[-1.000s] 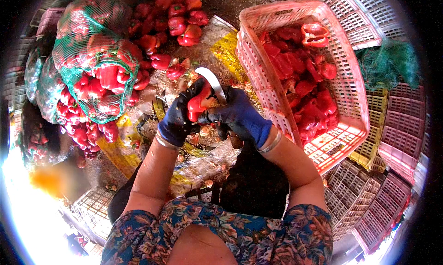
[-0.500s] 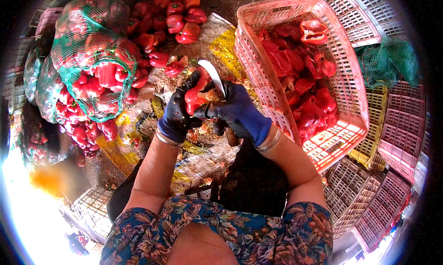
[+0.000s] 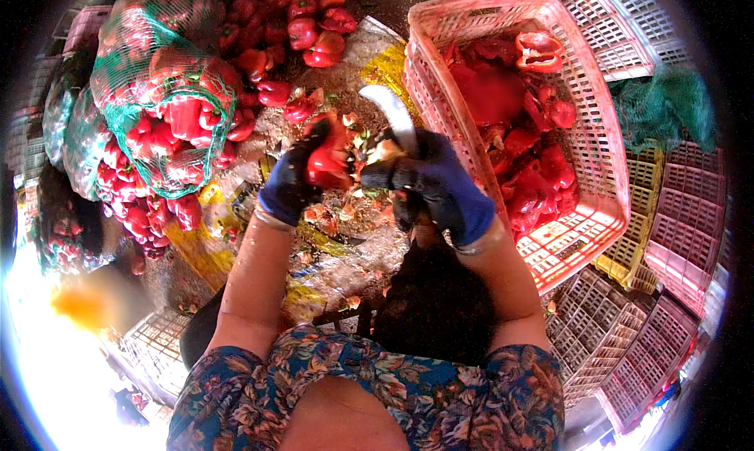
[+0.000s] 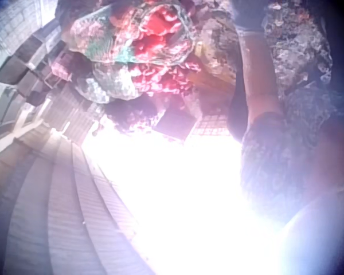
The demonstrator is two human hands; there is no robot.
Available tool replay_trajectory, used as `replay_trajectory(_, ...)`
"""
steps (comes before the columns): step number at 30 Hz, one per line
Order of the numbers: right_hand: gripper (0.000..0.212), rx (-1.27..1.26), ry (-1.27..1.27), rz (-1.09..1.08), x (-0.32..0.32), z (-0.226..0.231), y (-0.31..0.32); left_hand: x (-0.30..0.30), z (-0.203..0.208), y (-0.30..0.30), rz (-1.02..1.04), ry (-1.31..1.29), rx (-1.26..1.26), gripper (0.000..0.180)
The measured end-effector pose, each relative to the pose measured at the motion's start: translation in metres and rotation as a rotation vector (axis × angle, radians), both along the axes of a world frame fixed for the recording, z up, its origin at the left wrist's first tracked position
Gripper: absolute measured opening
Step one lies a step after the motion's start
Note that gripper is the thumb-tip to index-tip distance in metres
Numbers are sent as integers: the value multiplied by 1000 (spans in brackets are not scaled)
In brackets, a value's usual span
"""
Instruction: The person sits among crates and bags of red fruit, using a small curved blade to peel and trim individual fruits before placing them into a plastic crate.
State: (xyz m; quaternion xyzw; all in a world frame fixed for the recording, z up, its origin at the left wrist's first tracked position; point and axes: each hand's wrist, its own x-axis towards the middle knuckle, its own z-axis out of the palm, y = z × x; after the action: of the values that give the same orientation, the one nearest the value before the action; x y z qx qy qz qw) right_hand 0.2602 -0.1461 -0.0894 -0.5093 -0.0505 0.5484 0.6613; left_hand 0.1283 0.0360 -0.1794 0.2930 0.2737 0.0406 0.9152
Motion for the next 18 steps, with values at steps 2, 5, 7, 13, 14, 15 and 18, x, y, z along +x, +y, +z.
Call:
replay_trajectory(2,37,-117,-131,67,0,23,9,-18,-33,26,87,-43,-179,30)
replay_trajectory(5,38,-153,-224,7,1,-34,3,-9,-43,35,188,6,-165,30)
replay_trajectory(7,39,-232,-238,14,5,-50,1,6,-3,32,263,56,-135,34)
replay_trajectory(13,34,-447,-290,97,2,-64,14,68,43,14,156,-365,31,36)
replay_trajectory(14,31,-450,-305,118,-2,-67,17,87,61,0,173,-388,31,37)
replay_trajectory(15,28,-388,-391,116,-2,-79,14,106,80,-16,186,-413,27,38)
replay_trajectory(18,24,-204,-316,75,0,-100,6,116,103,-18,16,-480,99,46)
